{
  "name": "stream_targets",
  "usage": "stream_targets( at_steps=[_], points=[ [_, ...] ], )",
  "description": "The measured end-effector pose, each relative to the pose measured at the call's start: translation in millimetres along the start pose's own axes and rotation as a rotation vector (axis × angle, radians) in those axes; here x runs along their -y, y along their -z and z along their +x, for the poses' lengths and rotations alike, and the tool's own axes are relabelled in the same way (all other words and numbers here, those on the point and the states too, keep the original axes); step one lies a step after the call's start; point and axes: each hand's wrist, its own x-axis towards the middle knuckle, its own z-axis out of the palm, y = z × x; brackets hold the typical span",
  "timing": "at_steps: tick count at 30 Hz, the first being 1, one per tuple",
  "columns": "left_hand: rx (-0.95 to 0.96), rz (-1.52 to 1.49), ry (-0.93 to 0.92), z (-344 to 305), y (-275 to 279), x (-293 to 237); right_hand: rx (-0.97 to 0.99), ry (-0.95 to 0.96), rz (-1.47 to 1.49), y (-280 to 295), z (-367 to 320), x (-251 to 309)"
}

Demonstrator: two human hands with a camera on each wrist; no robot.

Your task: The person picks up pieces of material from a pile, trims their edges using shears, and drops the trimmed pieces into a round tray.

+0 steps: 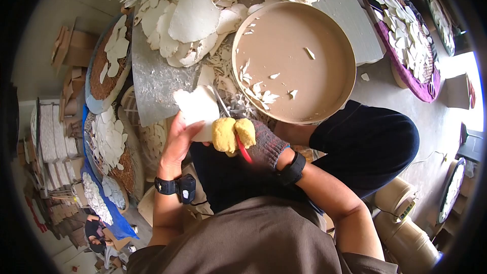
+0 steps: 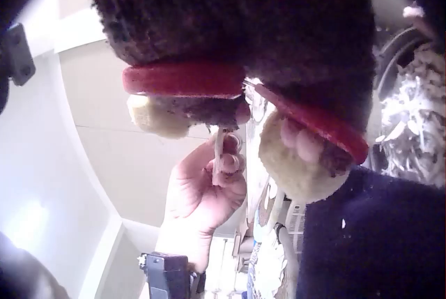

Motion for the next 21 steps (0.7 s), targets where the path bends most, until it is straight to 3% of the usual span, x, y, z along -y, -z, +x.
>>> stream_targets(
  at_steps=[2, 5, 8, 15, 19, 21],
  points=[
    [0.104, 0.027, 0.058, -1.8, -2.1, -7.7, 0.021, 0.005, -0.106, 6.9, 0.3, -10.0],
    [-0.049, 0.058, -0.028, 3.4, 3.8, 3.0, 0.019, 0.069, -0.368, 13.1, 1.2, -3.2],
    [-0.353, -0.106, -0.328, 5.2, -2.9, 21.8, 0.006, 0.092, -0.283, 12.0, -5.4, 6.5],
    [-0.24, -0.109, -0.169, 4.9, 7.8, 7.2, 0.051, -0.094, 0.082, 15.7, -11.2, 2.3],
    [-0.144, -0.055, -0.107, 4.7, 12.0, -6.7, -0.001, -0.008, -0.095, 15.7, -16.2, -0.6],
    [-0.109, -0.061, -0.059, 6.7, 19.6, -9.5, 0.021, -0.065, -0.049, 18.9, -18.7, 3.8]
  ],
)
